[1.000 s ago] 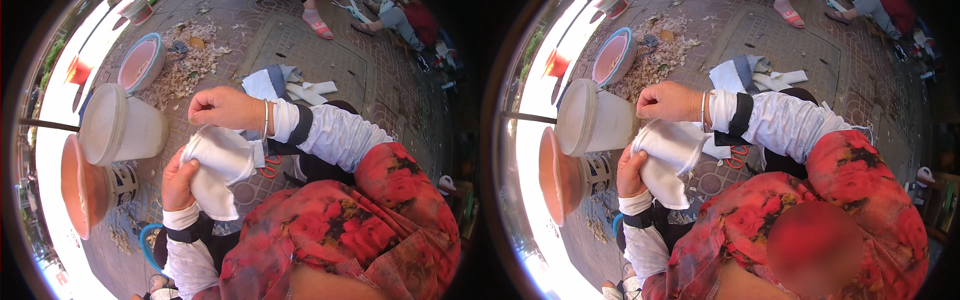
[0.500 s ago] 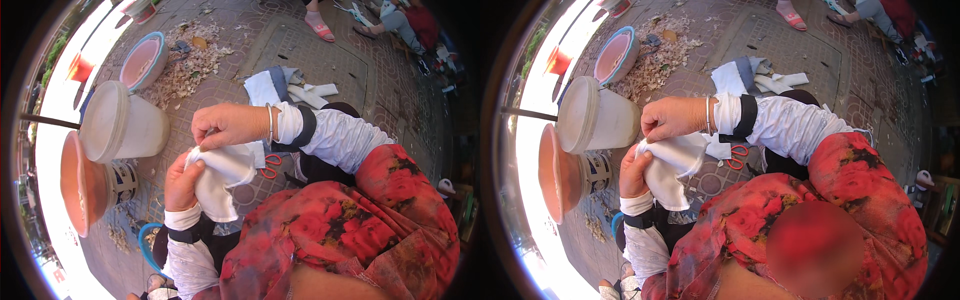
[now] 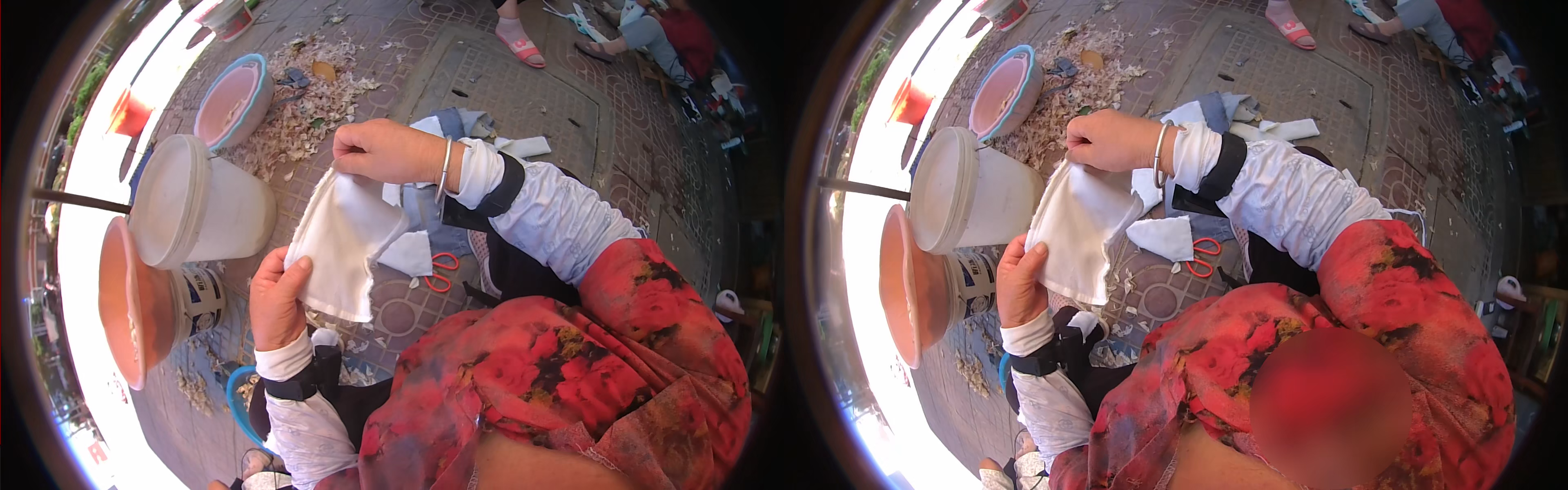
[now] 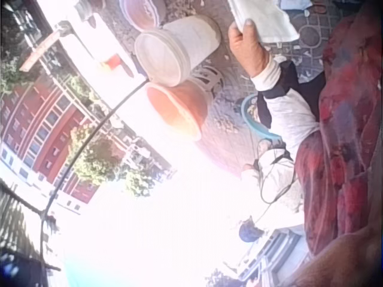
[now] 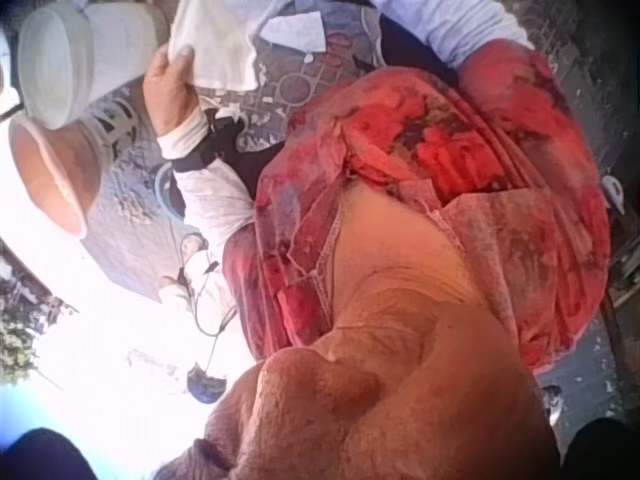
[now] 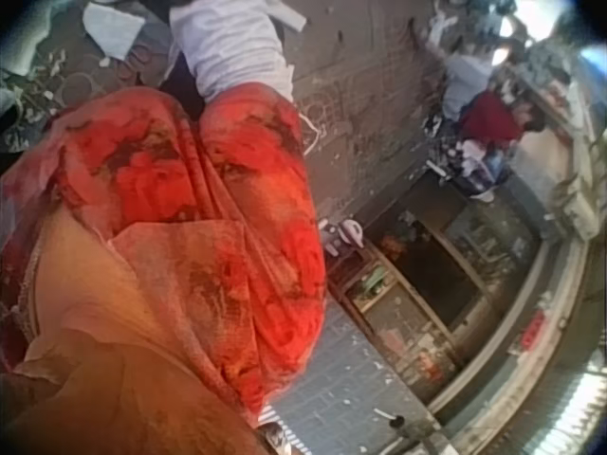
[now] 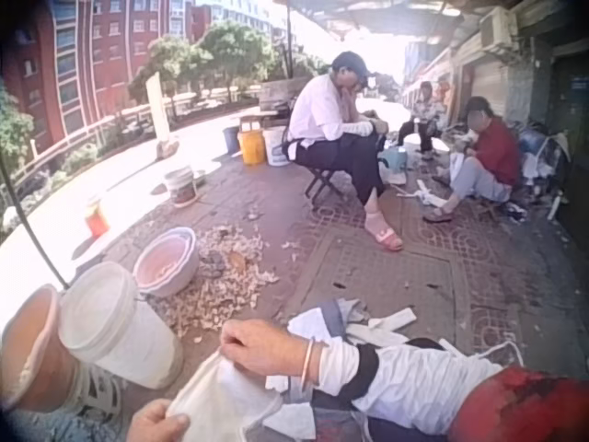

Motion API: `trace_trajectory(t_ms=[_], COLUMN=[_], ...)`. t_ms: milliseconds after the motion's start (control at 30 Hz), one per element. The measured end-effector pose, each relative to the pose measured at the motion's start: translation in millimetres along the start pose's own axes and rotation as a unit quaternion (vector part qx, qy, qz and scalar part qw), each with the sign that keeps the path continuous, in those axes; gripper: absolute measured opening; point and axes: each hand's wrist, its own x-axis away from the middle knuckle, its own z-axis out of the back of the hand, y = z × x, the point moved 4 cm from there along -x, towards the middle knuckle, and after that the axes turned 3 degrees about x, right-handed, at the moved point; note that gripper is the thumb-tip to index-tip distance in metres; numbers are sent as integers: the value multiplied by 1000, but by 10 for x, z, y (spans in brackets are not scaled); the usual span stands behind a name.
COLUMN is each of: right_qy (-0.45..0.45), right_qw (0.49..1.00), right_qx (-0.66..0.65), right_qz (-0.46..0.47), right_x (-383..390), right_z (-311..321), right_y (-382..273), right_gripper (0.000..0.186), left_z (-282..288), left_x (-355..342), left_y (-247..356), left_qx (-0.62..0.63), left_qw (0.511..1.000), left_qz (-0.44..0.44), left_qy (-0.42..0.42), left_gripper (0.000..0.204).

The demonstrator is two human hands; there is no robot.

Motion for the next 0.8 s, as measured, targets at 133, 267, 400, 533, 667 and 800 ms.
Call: trace_trajectory(t_ms=[133,267,400,533,667,800], right_qy=[25,28,151,136,54,68], right_qw=[999,991,966,974,976,941], right_qx=[-17,-89,-174,-163,-80,-36], right_qz=[-17,-92,-115,78,196,330], right_x=[3,2,-32,94,289,393], right_z=[56,53,112,-48,-329,-418], right_y=[35,45,108,-271,-579,-667], right_gripper=[19,17,17,11,12,24], left_z=[60,99,15,2,-6,-19], left_x=[-11,-2,12,-25,-30,-67], left_y=[5,31,60,0,-6,-42], left_qx=[22,116,160,187,214,222], left_qw=[999,990,986,981,976,974], left_qz=[-31,-76,-50,-38,-30,-12], left_qy=[5,27,9,-32,-36,-49], left_gripper=[18,19,21,31,33,32])
